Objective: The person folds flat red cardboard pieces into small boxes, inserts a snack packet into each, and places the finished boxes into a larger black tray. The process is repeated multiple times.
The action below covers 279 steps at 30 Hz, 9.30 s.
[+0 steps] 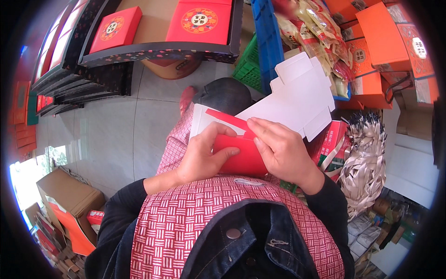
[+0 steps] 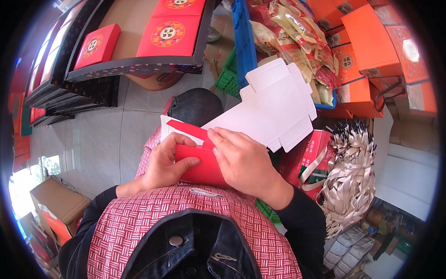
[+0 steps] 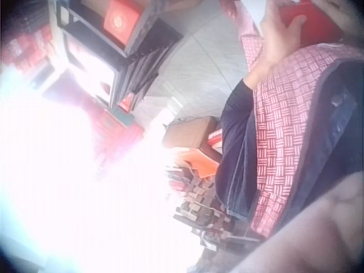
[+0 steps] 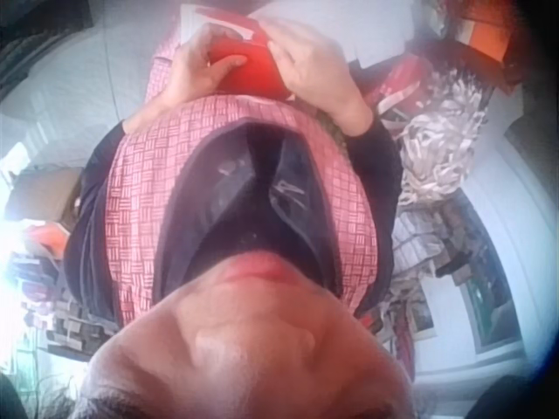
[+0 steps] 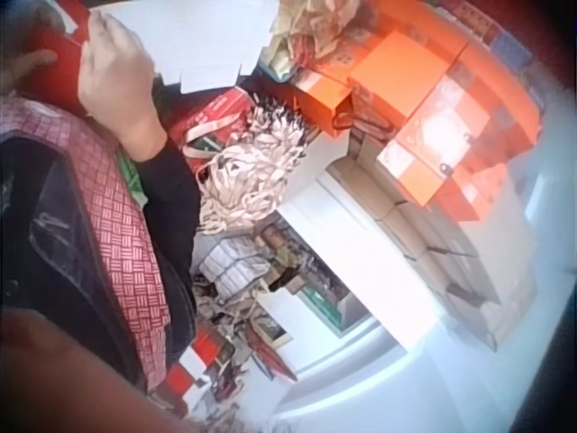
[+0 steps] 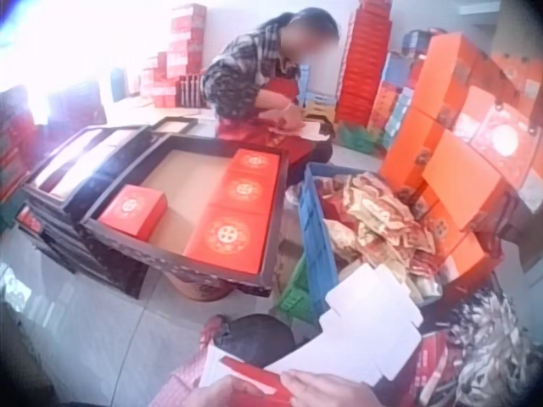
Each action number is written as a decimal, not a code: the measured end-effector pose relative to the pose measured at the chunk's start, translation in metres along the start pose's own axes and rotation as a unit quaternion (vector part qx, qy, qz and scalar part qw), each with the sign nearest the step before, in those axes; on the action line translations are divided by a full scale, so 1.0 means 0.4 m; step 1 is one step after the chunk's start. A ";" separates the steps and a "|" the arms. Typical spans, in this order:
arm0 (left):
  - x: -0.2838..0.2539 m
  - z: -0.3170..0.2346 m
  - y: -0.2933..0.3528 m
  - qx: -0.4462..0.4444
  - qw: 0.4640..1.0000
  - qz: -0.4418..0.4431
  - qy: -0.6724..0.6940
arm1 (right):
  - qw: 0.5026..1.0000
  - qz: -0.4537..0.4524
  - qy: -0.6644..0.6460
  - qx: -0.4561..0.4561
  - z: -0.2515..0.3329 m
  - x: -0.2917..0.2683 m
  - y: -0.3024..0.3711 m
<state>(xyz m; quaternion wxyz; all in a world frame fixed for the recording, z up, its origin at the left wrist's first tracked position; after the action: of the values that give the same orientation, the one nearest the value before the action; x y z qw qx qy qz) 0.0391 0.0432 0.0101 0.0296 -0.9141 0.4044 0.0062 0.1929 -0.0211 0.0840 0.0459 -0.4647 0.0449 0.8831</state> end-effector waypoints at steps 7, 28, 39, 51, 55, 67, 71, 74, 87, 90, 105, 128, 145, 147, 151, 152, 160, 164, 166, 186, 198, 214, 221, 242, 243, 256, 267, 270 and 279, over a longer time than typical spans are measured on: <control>0.006 0.014 0.001 -0.018 0.996 -0.015 0.084 | 1.000 -0.002 0.008 -0.015 -0.006 -0.003 0.008; 0.003 -0.007 -0.016 -0.141 0.963 -0.060 0.223 | 0.999 0.002 -0.041 -0.025 -0.006 -0.018 -0.020; -0.006 -0.015 -0.011 -0.127 0.958 -0.095 0.240 | 0.998 -0.008 -0.022 -0.058 0.018 -0.013 -0.005; -0.018 -0.028 -0.022 -0.103 0.973 -0.046 0.201 | 0.966 0.170 -0.196 -0.009 -0.014 -0.046 -0.009; -0.032 -0.045 -0.037 -0.120 0.976 -0.030 0.180 | 0.935 0.192 -0.297 0.023 -0.031 -0.033 -0.017; -0.024 -0.105 -0.111 0.141 0.987 0.077 -0.002 | 0.882 0.230 -0.360 0.199 -0.042 -0.008 -0.031; -0.009 -0.158 -0.177 0.083 0.973 0.213 0.028 | 0.884 0.189 -0.388 0.178 -0.053 0.000 -0.034; 0.014 -0.150 -0.205 0.034 0.958 0.270 -0.089 | 0.854 0.151 -0.449 0.214 -0.064 0.018 -0.020; -0.026 0.006 -0.105 0.035 0.994 -0.051 0.087 | 0.833 -0.182 -0.509 0.115 -0.132 0.103 0.019; -0.036 0.030 -0.107 -0.012 0.990 -0.025 0.142 | 0.842 -0.176 -0.494 0.127 -0.131 0.104 0.031; -0.030 0.052 -0.166 0.040 0.995 0.068 0.061 | 0.853 -0.162 -0.488 0.092 -0.236 0.045 0.037; -0.022 0.014 -0.113 0.081 0.991 0.013 0.103 | 0.940 0.132 -0.297 0.108 -0.123 -0.040 -0.102; -0.018 -0.023 -0.115 0.131 0.989 0.067 0.006 | 0.984 0.032 -0.171 -0.036 -0.094 -0.032 -0.088; -0.024 -0.014 -0.114 0.148 0.988 0.040 0.001 | 0.961 -0.008 -0.274 0.025 -0.126 -0.056 -0.089; -0.037 0.003 -0.111 0.152 0.988 0.021 0.018 | 0.892 -0.026 -0.434 0.125 -0.235 -0.069 -0.029; -0.039 0.008 -0.110 0.143 0.989 0.020 0.026 | 0.878 -0.010 -0.455 0.152 -0.252 -0.055 -0.007; -0.026 0.027 -0.103 0.135 0.991 0.006 -0.001 | 0.781 -0.144 -0.552 0.255 -0.245 0.044 0.045; -0.004 0.011 -0.091 0.165 0.983 -0.024 -0.070 | 0.872 -0.193 -0.414 0.175 -0.215 0.035 0.036; -0.006 0.029 -0.087 0.162 0.984 -0.051 -0.057 | 0.936 -0.201 -0.279 0.069 -0.189 0.010 0.033; -0.015 0.042 -0.087 0.151 0.987 -0.060 0.012 | 0.964 -0.088 -0.245 -0.048 -0.166 -0.002 0.033; -0.026 0.020 -0.099 0.120 0.992 -0.022 0.035 | 0.946 -0.162 -0.280 -0.027 -0.107 0.066 0.049; -0.207 -0.043 -0.167 0.007 0.999 -0.012 0.031 | 0.922 -0.345 0.107 0.138 -0.549 -0.282 -0.223; -0.109 0.090 -0.027 -0.164 0.928 -0.140 0.304 | 0.894 -0.165 0.301 0.288 -0.657 -0.170 -0.428; -0.106 0.068 -0.022 -0.147 0.910 -0.070 0.381 | 0.953 0.041 -0.060 -0.293 0.062 -0.247 -0.042; -0.109 0.067 -0.018 -0.143 0.908 -0.067 0.387 | 0.954 0.030 -0.048 -0.293 0.070 -0.251 -0.042; -0.132 0.009 -0.025 0.144 0.940 -0.233 0.202 | 0.857 -0.066 -0.490 0.146 -0.017 -0.182 -0.021; -0.057 0.004 -0.035 0.121 0.897 -0.237 0.354 | 0.851 -0.259 -0.456 0.023 -0.031 -0.019 0.047; 0.000 0.038 -0.001 0.073 0.923 -0.185 0.331 | 0.835 -0.233 -0.498 0.020 0.006 0.076 0.017; -0.126 0.037 0.031 0.041 0.977 -0.071 0.195 | 0.907 -0.147 -0.395 0.019 -0.040 0.155 0.118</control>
<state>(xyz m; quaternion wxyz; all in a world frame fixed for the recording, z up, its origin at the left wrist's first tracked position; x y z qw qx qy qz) -0.0038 0.0728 -0.0036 -0.0116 -0.9222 0.3360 -0.1911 0.1653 -0.0675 0.0254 0.1977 -0.0781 -0.0286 0.9767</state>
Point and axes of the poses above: each hand's wrist, its own y-axis away from the middle knuckle, its own x-axis out of the palm, z = x × y, the point moved 5 cm from there along -y, towards the middle knuckle, and after that the axes turned 10 degrees about x, right-handed, at the moved point
